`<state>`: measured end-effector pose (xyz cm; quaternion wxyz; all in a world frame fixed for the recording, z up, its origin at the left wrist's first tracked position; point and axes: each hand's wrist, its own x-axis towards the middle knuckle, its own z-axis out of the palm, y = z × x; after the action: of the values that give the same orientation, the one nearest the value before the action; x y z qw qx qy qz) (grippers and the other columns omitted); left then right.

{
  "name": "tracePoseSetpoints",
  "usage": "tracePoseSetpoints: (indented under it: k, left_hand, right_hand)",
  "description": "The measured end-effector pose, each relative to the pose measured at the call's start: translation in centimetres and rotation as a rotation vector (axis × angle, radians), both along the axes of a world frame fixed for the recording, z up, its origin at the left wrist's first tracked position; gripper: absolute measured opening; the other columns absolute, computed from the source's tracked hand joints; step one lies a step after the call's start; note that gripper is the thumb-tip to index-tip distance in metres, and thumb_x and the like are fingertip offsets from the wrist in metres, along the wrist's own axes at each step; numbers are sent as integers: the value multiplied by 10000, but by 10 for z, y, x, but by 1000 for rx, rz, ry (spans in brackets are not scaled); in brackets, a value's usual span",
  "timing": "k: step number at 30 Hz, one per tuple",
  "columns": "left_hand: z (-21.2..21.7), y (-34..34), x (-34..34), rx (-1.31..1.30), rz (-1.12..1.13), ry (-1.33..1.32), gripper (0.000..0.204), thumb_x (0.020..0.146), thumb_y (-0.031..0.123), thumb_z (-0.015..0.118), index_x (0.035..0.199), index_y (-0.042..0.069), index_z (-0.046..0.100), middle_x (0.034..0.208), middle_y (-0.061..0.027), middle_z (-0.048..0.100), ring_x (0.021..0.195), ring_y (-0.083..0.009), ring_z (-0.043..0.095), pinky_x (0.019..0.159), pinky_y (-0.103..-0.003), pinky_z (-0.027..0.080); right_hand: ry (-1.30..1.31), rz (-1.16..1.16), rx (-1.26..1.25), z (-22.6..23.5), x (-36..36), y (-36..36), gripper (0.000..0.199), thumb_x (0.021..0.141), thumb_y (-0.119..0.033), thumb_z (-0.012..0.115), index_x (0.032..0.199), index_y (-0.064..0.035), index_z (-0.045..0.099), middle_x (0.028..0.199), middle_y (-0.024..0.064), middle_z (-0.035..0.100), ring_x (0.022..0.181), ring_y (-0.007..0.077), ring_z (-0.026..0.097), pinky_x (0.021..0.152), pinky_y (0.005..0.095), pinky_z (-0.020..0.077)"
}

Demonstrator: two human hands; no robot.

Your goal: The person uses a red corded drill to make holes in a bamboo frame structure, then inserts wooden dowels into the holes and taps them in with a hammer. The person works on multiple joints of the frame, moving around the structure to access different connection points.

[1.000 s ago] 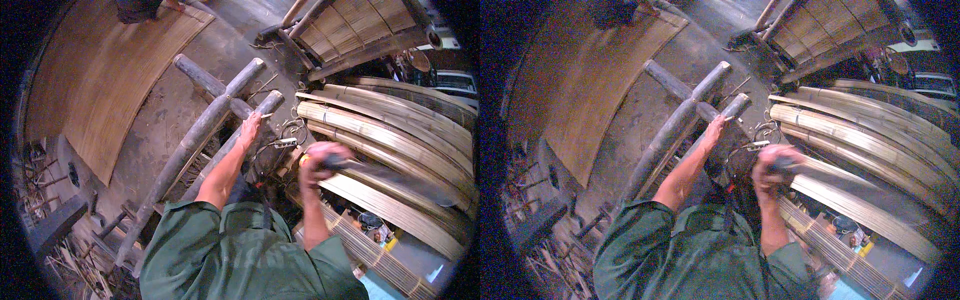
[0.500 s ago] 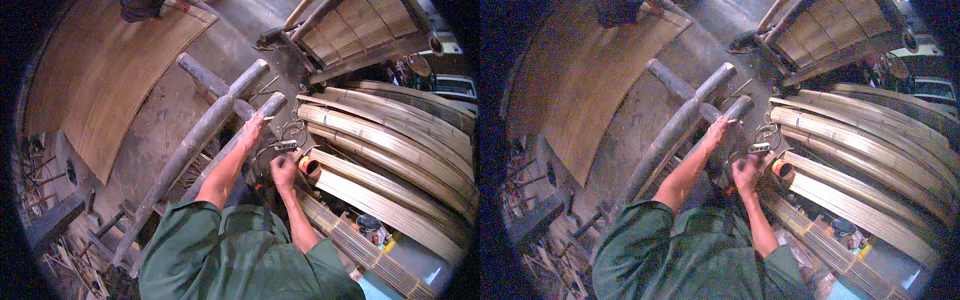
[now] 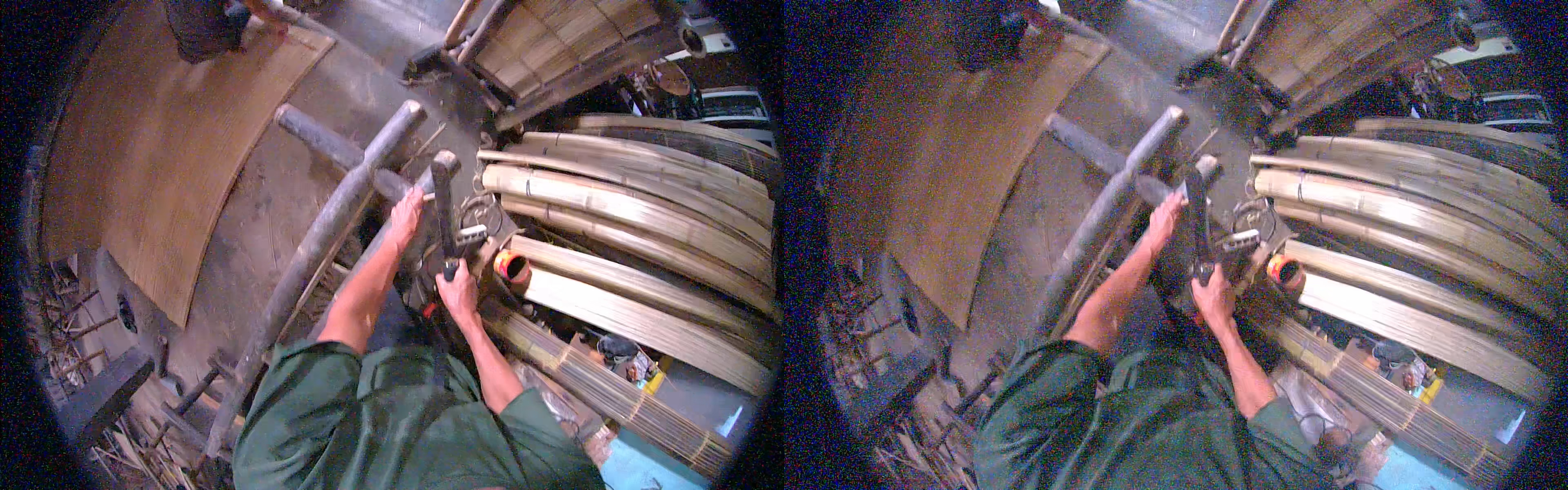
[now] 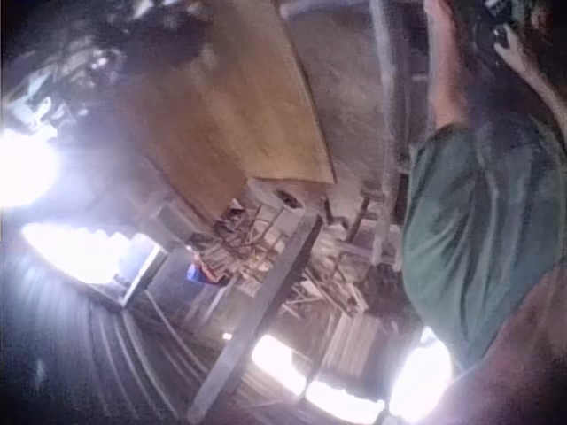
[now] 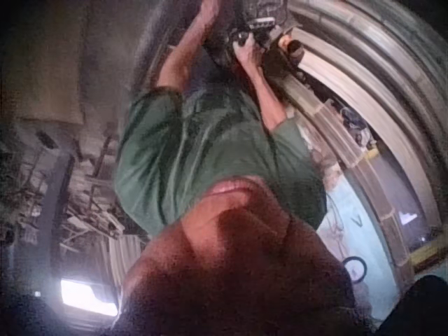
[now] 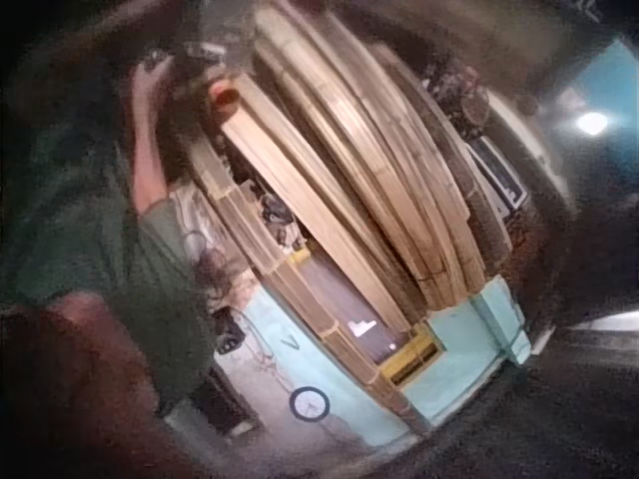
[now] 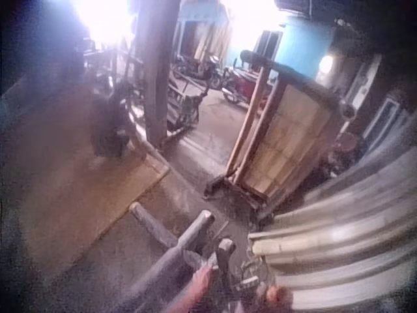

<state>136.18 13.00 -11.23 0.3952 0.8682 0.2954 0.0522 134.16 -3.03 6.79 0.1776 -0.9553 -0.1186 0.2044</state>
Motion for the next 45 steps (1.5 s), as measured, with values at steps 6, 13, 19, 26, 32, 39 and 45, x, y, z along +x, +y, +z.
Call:
tracePoseSetpoints:
  k: [6,13,19,26,32,39,45]
  left_hand:
    - [-2,10,-10,36,27,-36,396,862,161,495,1257,180,489,1197,-151,586,939,-359,626,792,-480,505]
    - [4,1,-7,17,27,-67,397,849,104,495,1238,176,525,1238,-141,566,961,-359,621,798,-483,506]
    - [11,5,-20,-59,63,-41,356,892,192,460,1241,194,531,1257,-153,551,1027,-348,601,842,-479,487]
    - [-10,3,-9,50,73,-192,373,889,192,473,1259,207,520,1259,-148,550,1024,-342,602,823,-475,494]
    - [34,10,-14,-88,1,46,372,886,180,468,1255,209,497,1272,-142,542,990,-362,608,769,-479,499]
    - [16,4,-8,10,77,-196,290,870,138,489,1154,158,542,1218,-146,575,1001,-346,610,742,-510,494]
    - [25,12,-8,-14,60,-18,352,879,153,475,1216,236,531,1261,-115,559,1004,-335,612,766,-472,513]
  right_hand:
    - [-613,376,91,104,42,37,222,828,-140,625,998,-9,574,806,96,622,659,202,584,614,320,485]
    - [7,-11,44,-15,-10,-7,365,715,-207,669,1005,-17,555,898,226,616,923,406,598,787,471,480]
    - [-427,32,413,91,39,41,213,810,-152,640,963,-20,574,847,101,629,747,198,600,635,332,489]
    - [47,-61,124,-15,-12,7,334,738,-214,657,985,-16,554,811,186,628,838,400,614,771,459,492]
    - [-182,-112,606,122,40,59,144,829,-131,628,887,-27,548,709,52,572,634,136,568,579,304,472]
    - [72,-2,18,-7,-9,4,341,728,-205,644,1012,-39,551,901,234,634,788,400,611,705,475,489]
    - [-262,8,567,67,40,29,248,816,-163,621,1005,-17,552,769,131,605,654,288,586,644,389,485]
